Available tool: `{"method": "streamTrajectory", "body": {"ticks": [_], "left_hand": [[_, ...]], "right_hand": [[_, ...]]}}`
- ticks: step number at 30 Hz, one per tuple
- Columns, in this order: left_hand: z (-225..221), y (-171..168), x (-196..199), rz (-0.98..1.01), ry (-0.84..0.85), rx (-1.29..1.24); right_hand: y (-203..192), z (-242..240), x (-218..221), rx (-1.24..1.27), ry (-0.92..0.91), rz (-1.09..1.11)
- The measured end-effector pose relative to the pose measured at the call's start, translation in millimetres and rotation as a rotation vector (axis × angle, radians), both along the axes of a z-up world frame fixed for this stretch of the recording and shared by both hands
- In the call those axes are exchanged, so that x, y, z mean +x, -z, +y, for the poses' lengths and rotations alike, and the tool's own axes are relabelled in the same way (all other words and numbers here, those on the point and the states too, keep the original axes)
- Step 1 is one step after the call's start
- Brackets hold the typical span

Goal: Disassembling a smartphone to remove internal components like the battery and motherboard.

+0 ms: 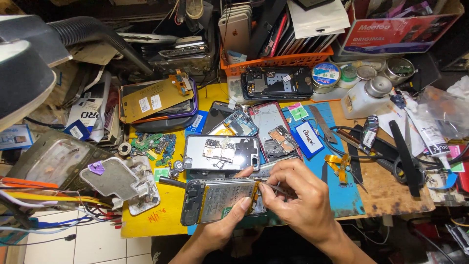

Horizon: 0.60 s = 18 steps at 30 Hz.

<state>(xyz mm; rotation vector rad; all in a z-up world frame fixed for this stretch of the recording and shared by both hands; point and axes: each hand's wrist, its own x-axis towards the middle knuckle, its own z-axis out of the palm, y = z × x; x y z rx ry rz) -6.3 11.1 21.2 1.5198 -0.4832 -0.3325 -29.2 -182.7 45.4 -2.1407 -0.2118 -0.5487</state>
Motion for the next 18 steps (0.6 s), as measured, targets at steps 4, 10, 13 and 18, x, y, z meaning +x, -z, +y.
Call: {"method": "streamTrajectory", "body": {"ticks": [4,10,13,18], "left_hand": [[1.9,2.2,0.7,0.023,0.014,-0.053],[2.3,4.8,0.4,0.077,0.007,-0.087],[3.0,3.1,1.4,0.052,0.003,-0.095],[2.8,-0.1,2.2,0.04,-0.006,-0.085]], "right_hand": [[0.9,-0.3,0.7,0.137,-0.027,0.068],[-3.4,-6.1,1.3,0.18,-0.059,0.136],[-7.3,-8.0,-1.8,0.127,-0.04,0.084],[-14.5,-15.3,-2.3,0.006,-0.059,0.021]]}}
